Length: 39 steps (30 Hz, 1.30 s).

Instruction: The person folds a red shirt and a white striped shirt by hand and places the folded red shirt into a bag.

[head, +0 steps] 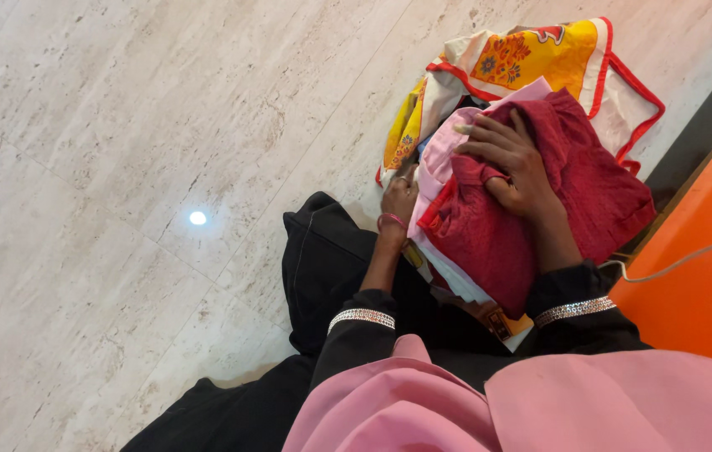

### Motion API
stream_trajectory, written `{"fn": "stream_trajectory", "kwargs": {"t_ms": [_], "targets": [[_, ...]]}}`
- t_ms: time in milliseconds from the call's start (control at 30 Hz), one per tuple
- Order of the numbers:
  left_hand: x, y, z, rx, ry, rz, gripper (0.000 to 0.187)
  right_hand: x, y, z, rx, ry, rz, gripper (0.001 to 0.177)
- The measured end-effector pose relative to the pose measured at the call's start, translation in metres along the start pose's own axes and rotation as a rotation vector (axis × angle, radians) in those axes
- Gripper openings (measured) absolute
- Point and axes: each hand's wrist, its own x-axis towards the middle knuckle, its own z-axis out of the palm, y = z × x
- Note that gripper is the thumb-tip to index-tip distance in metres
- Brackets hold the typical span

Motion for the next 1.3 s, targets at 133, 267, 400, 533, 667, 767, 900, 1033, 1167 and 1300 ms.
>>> {"fn": "stream_trajectory", "kwargs": {"t_ms": [133,267,400,533,667,767,900,1033,1167,1300], "targets": [[-0.012,0.025,0.001,-0.284,-0.024,-0.015,0.045,-0.015,-0.030,-0.011,-0.024,0.136,0.071,0.061],[-0.006,0.020,0.000,-1.077,-0.112,-0.217,0.037,-0.031,-0.059,0.000,-0.049,0.213,0.108,0.049],[0.022,-0.013,0.020,-0.747,-0.121,-0.225,0.038,-0.031,-0.086,0.023,-0.202,0.100,0.065,0.067],[0.043,-0.027,0.026,0.166,-0.078,0.170,0.042,-0.045,-0.091,0.072,-0.486,-0.040,0.052,0.075],[0.040,-0.037,0.027,0.683,-0.022,0.348,0.053,-0.060,-0.062,0.108,-0.760,-0.033,0.058,0.072],[0.025,-0.037,0.023,0.888,-0.252,0.238,0.059,-0.062,-0.042,0.112,-0.781,0.001,0.091,0.073],[0.011,-0.005,-0.001,0.940,-0.511,0.075,0.069,-0.057,-0.035,0.102,-0.610,0.085,0.122,0.076],[-0.004,0.032,-0.050,0.865,-0.414,0.120,0.067,-0.059,-0.039,0.087,-0.599,0.137,0.170,0.073],[-0.008,0.051,-0.080,0.956,-0.578,0.143,0.064,-0.061,-0.040,0.075,-0.547,0.142,0.196,0.072],[-0.005,0.033,-0.079,0.983,-0.575,0.182,0.053,-0.056,-0.039,0.074,-0.552,0.156,0.166,0.070]]}}
